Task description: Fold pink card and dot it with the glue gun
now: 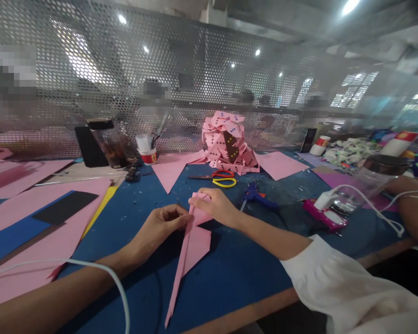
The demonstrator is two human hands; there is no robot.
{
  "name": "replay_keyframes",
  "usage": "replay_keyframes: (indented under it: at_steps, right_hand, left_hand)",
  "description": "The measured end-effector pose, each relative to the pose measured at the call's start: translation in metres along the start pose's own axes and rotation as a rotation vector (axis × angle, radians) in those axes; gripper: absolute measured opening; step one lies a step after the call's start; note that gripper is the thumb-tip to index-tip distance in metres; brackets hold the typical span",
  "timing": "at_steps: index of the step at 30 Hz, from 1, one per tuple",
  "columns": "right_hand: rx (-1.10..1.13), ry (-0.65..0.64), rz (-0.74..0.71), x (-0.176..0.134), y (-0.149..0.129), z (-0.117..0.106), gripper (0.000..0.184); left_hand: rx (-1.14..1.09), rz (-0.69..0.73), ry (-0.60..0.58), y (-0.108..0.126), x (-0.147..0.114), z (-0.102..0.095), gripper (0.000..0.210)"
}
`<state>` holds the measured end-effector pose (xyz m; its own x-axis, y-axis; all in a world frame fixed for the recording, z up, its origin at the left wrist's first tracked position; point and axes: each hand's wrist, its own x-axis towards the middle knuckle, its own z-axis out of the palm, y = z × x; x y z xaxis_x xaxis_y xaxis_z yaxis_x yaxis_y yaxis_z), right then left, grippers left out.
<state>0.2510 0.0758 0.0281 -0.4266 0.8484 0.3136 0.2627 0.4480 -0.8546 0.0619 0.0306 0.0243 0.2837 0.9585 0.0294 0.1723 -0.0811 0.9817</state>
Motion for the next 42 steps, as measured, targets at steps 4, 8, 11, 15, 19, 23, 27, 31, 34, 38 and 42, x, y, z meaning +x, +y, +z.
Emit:
replay_keyframes:
  at_steps: [4,8,11,15,19,23,27,31,34,38,42]
  right_hand:
    - [-0.006,0.013,-0.015,0.0016,-0.0002,-0.0006,0.038]
    - [-0.024,0.011,-0.015,0.0032,0.0005,-0.0007,0.039]
    - [-0.030,0.003,-0.014,0.0044,0.0027,-0.0006,0.041]
    - [-0.039,-0.008,-0.018,0.0055,0.0055,-0.0006,0.042]
    - [-0.035,-0.017,-0.018,0.0053,0.0053,-0.0010,0.042]
    - [-0.018,-0.031,-0.031,0.0048,0.0041,-0.0021,0.041]
    - [-0.036,-0.027,-0.033,0.0058,0.0043,-0.0021,0.041]
    - [-0.051,-0.014,-0.031,0.0073,0.0047,-0.0014,0.041]
    - [-0.053,-0.016,-0.032,0.0080,0.0057,-0.0022,0.042]
    - [-0.044,-0.012,-0.038,0.0087,0.0086,-0.0044,0.043]
    - [0.002,-0.030,-0.039,0.0082,0.0092,-0.0048,0.041]
  left_hand:
    - [-0.005,0.008,0.004,-0.0011,0.0019,-0.0007,0.033]
    - [-0.019,0.005,-0.011,-0.0022,0.0020,-0.0016,0.031]
    - [-0.010,0.006,-0.007,-0.0018,0.0014,-0.0021,0.032]
    - [0.005,0.018,-0.007,-0.0023,0.0015,-0.0028,0.032]
    - [0.010,0.017,-0.022,-0.0043,0.0020,-0.0034,0.029]
    - [0.008,0.018,-0.020,-0.0036,0.0017,-0.0030,0.029]
    - [0.010,0.017,-0.005,-0.0005,0.0010,-0.0021,0.032]
    - [0.020,0.023,-0.013,-0.0007,0.0007,-0.0026,0.033]
    - [0.031,0.021,-0.021,-0.0034,0.0008,-0.0042,0.030]
    - [0.015,0.012,-0.038,-0.0073,0.0017,-0.0057,0.028]
    - [-0.023,0.001,-0.036,-0.0084,0.0021,-0.0056,0.027]
